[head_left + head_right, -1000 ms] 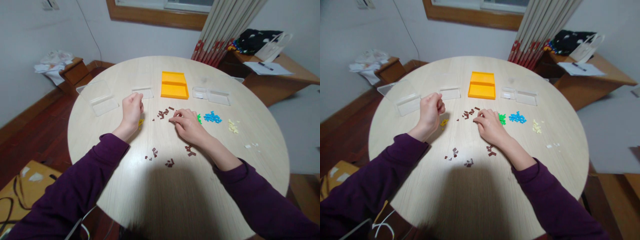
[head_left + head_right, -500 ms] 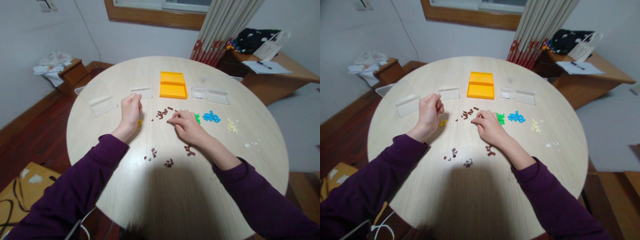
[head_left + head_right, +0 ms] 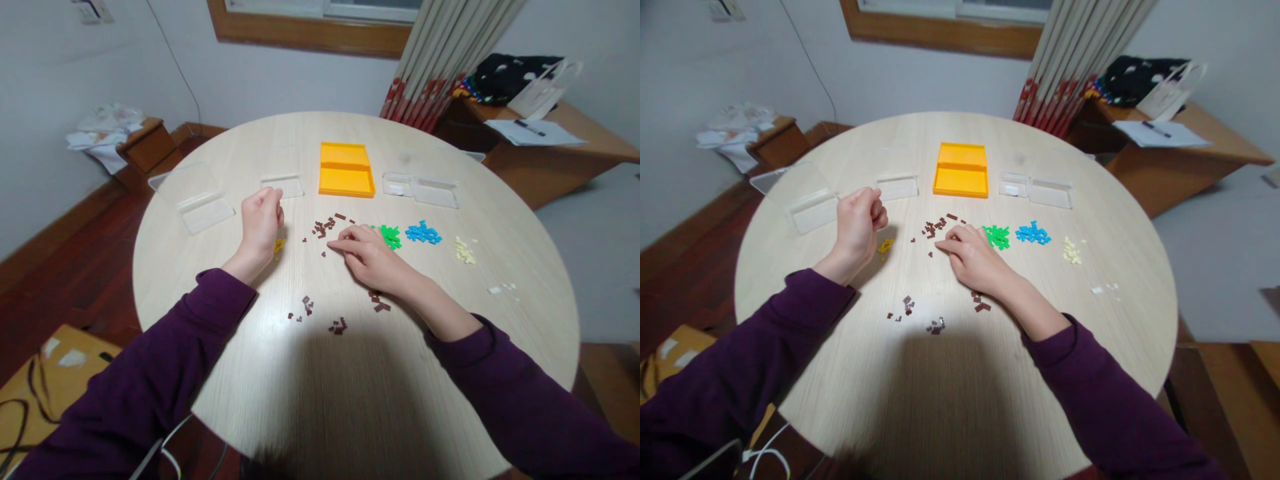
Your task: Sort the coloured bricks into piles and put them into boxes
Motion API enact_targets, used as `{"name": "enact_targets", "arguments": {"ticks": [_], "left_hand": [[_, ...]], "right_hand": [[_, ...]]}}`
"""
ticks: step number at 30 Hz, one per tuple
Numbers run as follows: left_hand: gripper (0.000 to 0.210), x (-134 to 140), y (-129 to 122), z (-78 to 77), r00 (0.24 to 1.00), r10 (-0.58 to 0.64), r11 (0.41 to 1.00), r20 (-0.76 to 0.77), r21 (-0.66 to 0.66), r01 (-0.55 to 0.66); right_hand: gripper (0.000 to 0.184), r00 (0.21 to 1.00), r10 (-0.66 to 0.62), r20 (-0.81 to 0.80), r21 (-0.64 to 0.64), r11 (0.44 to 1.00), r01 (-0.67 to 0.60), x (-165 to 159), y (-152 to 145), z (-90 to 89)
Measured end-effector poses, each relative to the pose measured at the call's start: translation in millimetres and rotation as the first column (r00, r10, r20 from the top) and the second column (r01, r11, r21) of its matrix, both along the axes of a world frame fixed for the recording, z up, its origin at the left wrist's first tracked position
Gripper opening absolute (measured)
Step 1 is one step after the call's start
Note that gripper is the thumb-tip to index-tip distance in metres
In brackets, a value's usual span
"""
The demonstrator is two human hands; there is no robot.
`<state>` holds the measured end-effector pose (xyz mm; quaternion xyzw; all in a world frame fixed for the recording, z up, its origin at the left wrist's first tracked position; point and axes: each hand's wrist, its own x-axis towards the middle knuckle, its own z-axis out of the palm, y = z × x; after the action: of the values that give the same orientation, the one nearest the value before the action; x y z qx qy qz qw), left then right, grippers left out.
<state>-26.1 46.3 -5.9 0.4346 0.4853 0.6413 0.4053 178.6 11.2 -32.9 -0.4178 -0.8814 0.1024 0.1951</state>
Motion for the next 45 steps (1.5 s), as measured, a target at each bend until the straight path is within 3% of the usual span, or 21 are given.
{"name": "enact_targets", "arguments": {"ticks": [4, 9, 11, 15, 18, 24, 31, 33, 37, 45], "left_hand": [[0.043, 0.2, -0.6, 0.1, 1.000, 0.000, 1.000, -0.005, -0.001, 0.000], [0.042, 0.3, -0.6, 0.1, 1.000, -0.001, 1.000, 0.003, 0.006, 0.001], [0.042, 0.2, -0.5, 0.5, 1.000, 0.000, 1.000, -0.001, 0.005, 0.000], [0.043, 0.0, -1.1, 2.0, 1.000, -0.006, 1.000, 0.003, 0.000, 0.006], [0.043, 0.2, -1.7, 2.9, 1.000, 0.004, 1.000, -0.011, -0.003, -0.004], [0.043, 0.1, -1.5, 2.0, 0.999, 0.013, 1.000, -0.036, -0.005, -0.013], [0.044, -2.1, 0.4, 3.4, 1.000, 0.011, 1.000, 0.010, 0.008, -0.011], [0.044, -2.1, 0.4, 4.3, 1.000, 0.008, 1.000, 0.022, 0.013, -0.008], [0.046, -1.4, -0.7, 6.8, 1.000, 0.021, 1.000, 0.014, -0.002, -0.021], [0.048, -1.2, -1.1, 6.3, 1.000, 0.012, 1.000, 0.027, 0.002, -0.012]], "right_hand": [[0.043, 0.995, 0.097, 0.007, -0.085, 0.992, -0.096, -4.7, -8.4, 6.3], [0.043, 0.965, 0.262, 0.000, -0.232, 0.939, -0.255, -9.8, -15.6, 14.7], [0.042, 0.981, 0.195, -0.011, -0.201, 0.960, -0.194, -10.1, -12.4, 14.8], [0.038, 1.000, -0.004, 0.009, -0.013, 1.000, 0.004, -12.9, -3.8, 11.5], [0.043, 0.995, -0.026, 0.100, 0.077, 0.997, 0.018, -18.4, -2.0, 8.1], [0.045, 0.975, -0.007, 0.222, 0.052, 0.999, -0.005, -31.4, 0.8, 6.0], [0.035, 0.978, 0.209, 0.024, -0.128, 0.970, -0.204, -30.8, -1.4, 23.9], [0.037, 0.990, 0.135, -0.036, -0.083, 0.987, -0.138, -25.3, 0.7, 23.4], [0.037, 0.994, -0.109, -0.027, 0.066, 0.992, 0.111, -15.0, 8.2, 11.9], [0.036, 0.991, -0.089, 0.101, 0.120, 0.990, 0.076, -14.4, 8.5, 4.7]]}}
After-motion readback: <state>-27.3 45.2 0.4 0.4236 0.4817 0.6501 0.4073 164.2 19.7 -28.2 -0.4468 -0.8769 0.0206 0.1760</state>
